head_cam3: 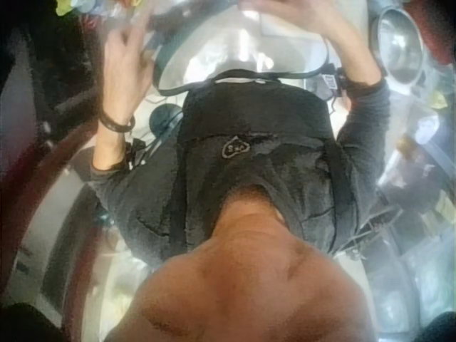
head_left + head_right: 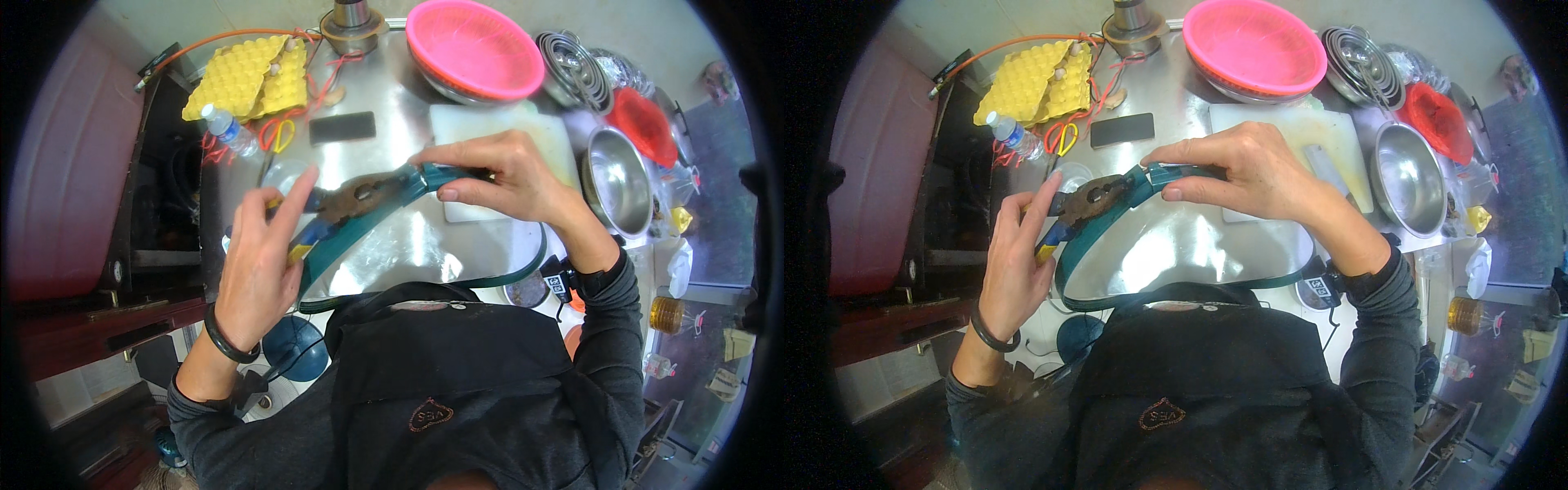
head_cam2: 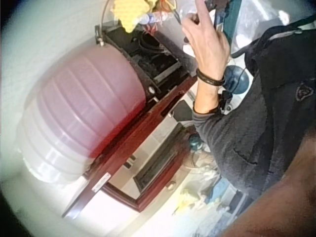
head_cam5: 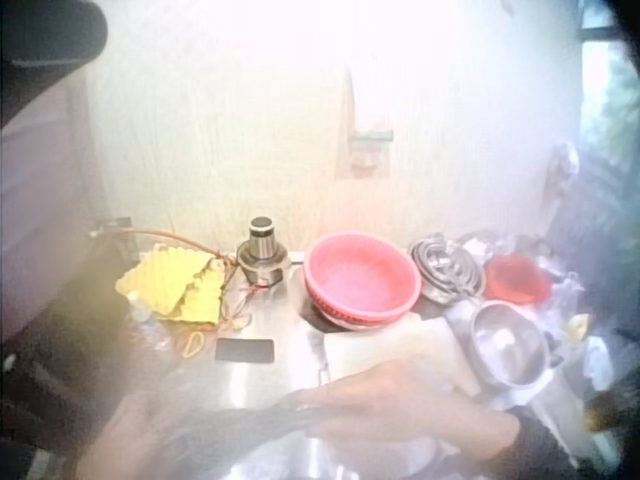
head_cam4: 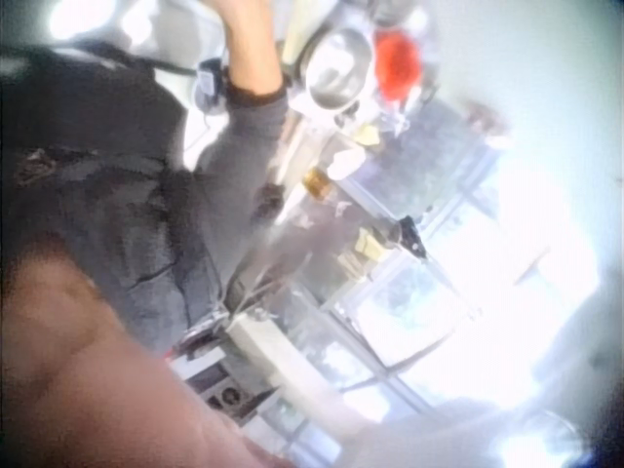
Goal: The person uses a screwdriver and pliers to tighten and adjust a joint on a green metal fan stand. They work at a stainless steel table and later sit on the floor to continue the repair, manipulating the joint and tools throughout.
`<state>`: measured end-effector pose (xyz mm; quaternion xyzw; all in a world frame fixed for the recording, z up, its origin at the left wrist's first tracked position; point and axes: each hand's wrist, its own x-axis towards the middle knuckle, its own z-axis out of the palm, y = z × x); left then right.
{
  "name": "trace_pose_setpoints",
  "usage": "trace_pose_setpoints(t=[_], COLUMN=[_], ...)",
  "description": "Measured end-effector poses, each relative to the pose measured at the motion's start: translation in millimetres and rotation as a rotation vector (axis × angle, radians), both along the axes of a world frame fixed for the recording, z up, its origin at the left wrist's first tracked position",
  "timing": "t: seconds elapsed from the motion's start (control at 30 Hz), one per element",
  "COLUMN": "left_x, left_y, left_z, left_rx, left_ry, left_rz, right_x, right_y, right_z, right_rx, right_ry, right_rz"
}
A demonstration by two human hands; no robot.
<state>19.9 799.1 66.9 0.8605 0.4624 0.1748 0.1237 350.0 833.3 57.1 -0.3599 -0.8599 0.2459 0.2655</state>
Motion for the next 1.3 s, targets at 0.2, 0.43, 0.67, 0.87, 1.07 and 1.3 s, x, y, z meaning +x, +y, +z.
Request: trace_pose_setpoints(t=[0.2, 0.43, 0.67, 0.87, 1.07, 1.3], left_x=[0.2, 4.4, 5.6, 5.1, 11.2, 2.1], left_y=[-0.2, 0.7, 1.1, 0.3, -2.1, 2.3], left_z=[1.3, 0.3, -2.6, -7.7, -12.2, 0.0], left_rx=[0.041, 0.13, 0.145, 0.21, 0.186, 0.276], left_ry=[0.031, 0.075, 0.089, 0.124, 0.267, 0.55], left_rz=[0.028, 0.045, 0.055, 0.06, 0.149, 0.035], right_x=[-4.6, -10.4, -11.3, -11.8, -13.7, -22.2], right_y=[-2.3, -8.7, -10.6, -7.0, -3.4, -3.2], right_z=[3.1, 4.7, 4.3, -1.5, -4.6, -7.8], right_rx=[0.103, 0.351, 0.395, 0.303, 0.309, 0.309], right_ry=[-0.046, -0.174, -0.216, -0.142, -0.145, -0.218], right_rz=[-0.042, -0.135, -0.163, -0.159, -0.162, -0.116])
